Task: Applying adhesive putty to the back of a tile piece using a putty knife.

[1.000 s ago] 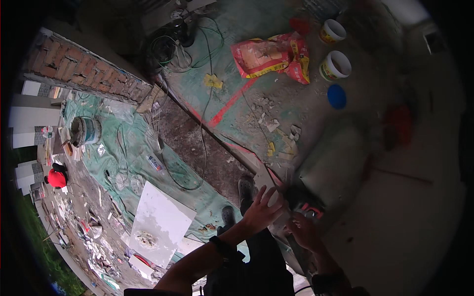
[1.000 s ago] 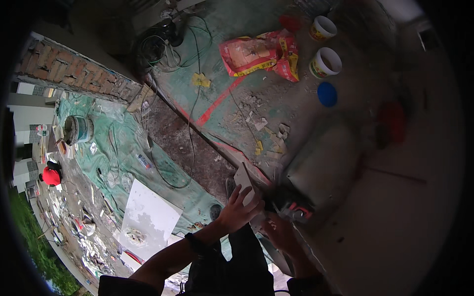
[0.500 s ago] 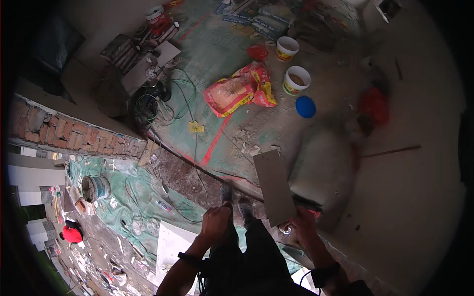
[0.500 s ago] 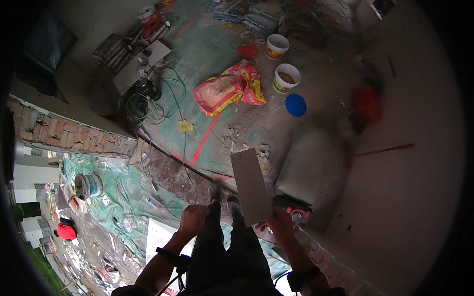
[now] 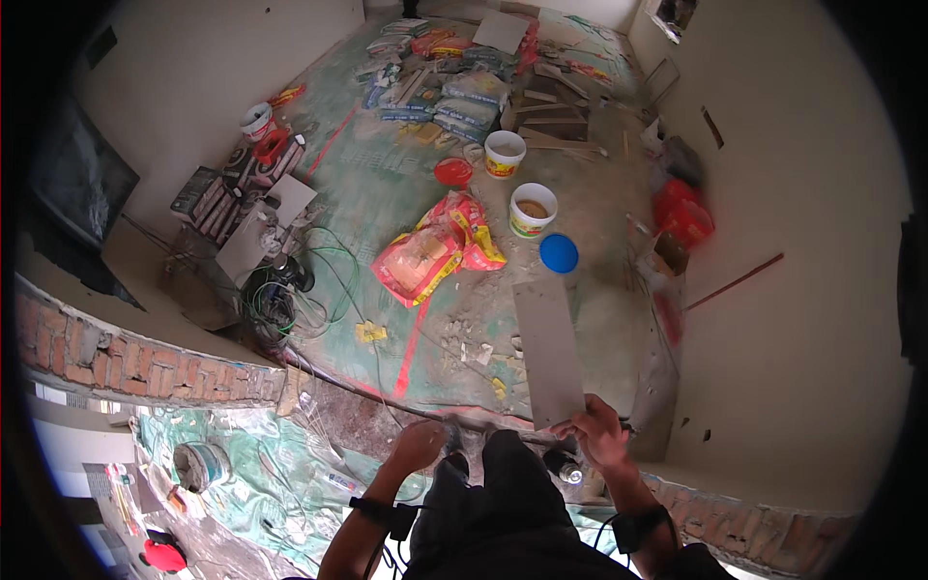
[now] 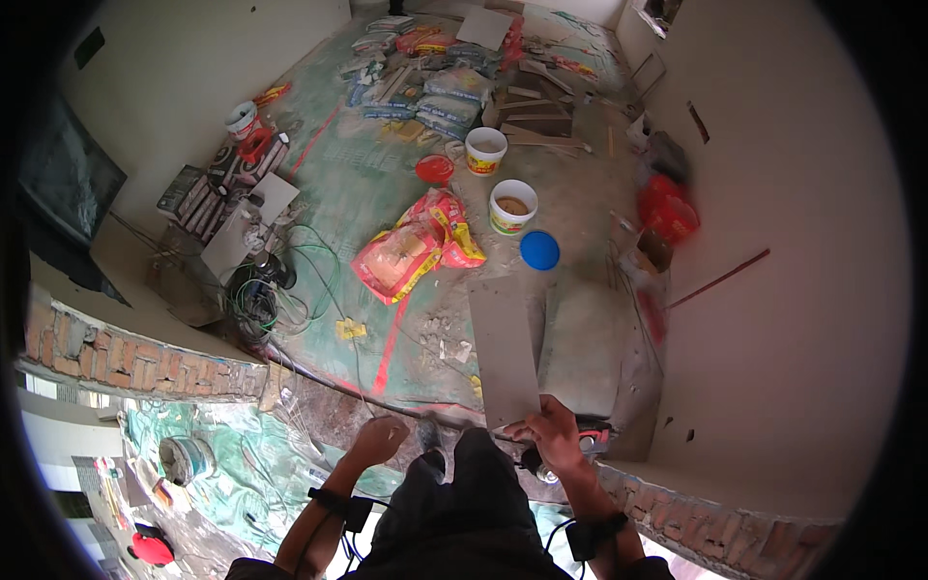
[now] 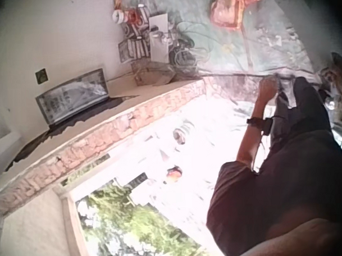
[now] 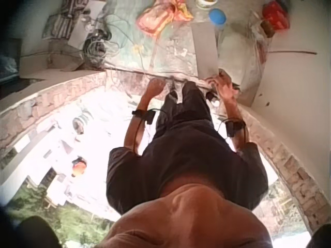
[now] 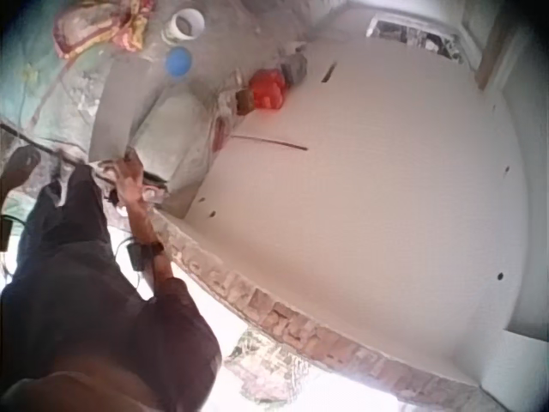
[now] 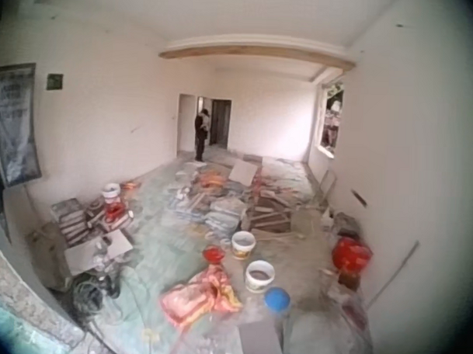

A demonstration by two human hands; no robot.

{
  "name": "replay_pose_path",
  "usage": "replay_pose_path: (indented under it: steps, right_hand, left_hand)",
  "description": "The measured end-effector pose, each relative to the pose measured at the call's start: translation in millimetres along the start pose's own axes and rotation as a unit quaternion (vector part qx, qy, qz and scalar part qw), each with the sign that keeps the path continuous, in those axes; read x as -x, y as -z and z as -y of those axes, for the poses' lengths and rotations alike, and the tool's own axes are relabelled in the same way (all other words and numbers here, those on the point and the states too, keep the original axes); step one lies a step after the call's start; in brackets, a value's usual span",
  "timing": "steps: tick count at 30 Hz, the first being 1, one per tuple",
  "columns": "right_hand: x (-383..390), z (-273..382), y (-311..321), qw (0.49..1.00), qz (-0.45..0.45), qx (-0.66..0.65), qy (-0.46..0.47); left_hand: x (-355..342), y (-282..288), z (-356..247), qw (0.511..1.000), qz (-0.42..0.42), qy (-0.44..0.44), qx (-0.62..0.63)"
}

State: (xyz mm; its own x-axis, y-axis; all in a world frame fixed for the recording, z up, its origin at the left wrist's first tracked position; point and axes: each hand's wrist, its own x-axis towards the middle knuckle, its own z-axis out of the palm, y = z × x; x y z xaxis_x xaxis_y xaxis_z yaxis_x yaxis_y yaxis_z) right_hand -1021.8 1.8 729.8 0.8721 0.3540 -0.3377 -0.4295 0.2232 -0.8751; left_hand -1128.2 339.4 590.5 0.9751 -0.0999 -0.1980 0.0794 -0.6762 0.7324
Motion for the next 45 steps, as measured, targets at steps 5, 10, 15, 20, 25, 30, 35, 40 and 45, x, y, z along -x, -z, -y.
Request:
replay_pose_path:
  steps: [5, 10, 15, 20, 25, 30, 35, 40, 45]
  right_hand:
    - [-19, -12, 16, 0.994, -0.012, -0.101, -0.035]
    - [-58, -30, 42, 0.978, -0.077, -0.177, -0.076]
    - [-111, -46, 114, 0.978, -0.045, -0.195, -0.059]
    - [-200, -12, 177, 0.895, 0.082, -0.431, -0.085]
    - [-264, 9, 236, 0.886, -0.021, -0.459, -0.057]
    - [-328, 30, 316, 0.913, -0.162, -0.367, -0.075]
    - [-448, -58, 456, 0.909, -0.289, 0.247, -0.169]
    - [-593, -170, 600, 0.696, -0.359, 0.595, -0.181]
    - [-677, -262, 712, 0.582, -0.35, 0.705, -0.205]
  left_hand:
    - [-78, 19, -91, 0.939, 0.158, -0.014, 0.306]
    - [-153, 2, -161, 0.884, 0.257, 0.126, 0.369]
    - [-225, -32, -173, 0.753, 0.27, 0.233, 0.553]
    - [-332, -70, -176, 0.695, 0.319, 0.257, 0.591]
    - [-422, -119, -205, 0.658, 0.339, 0.278, 0.612]
    - [-499, -154, -211, 0.774, 0.436, 0.268, 0.373]
    - [-583, -173, -145, 0.84, 0.345, 0.274, 0.316]
    - [-681, -212, -43, 0.853, 0.193, 0.344, 0.341]
    - [-741, -230, 19, 0.862, 0.143, 0.404, 0.271]
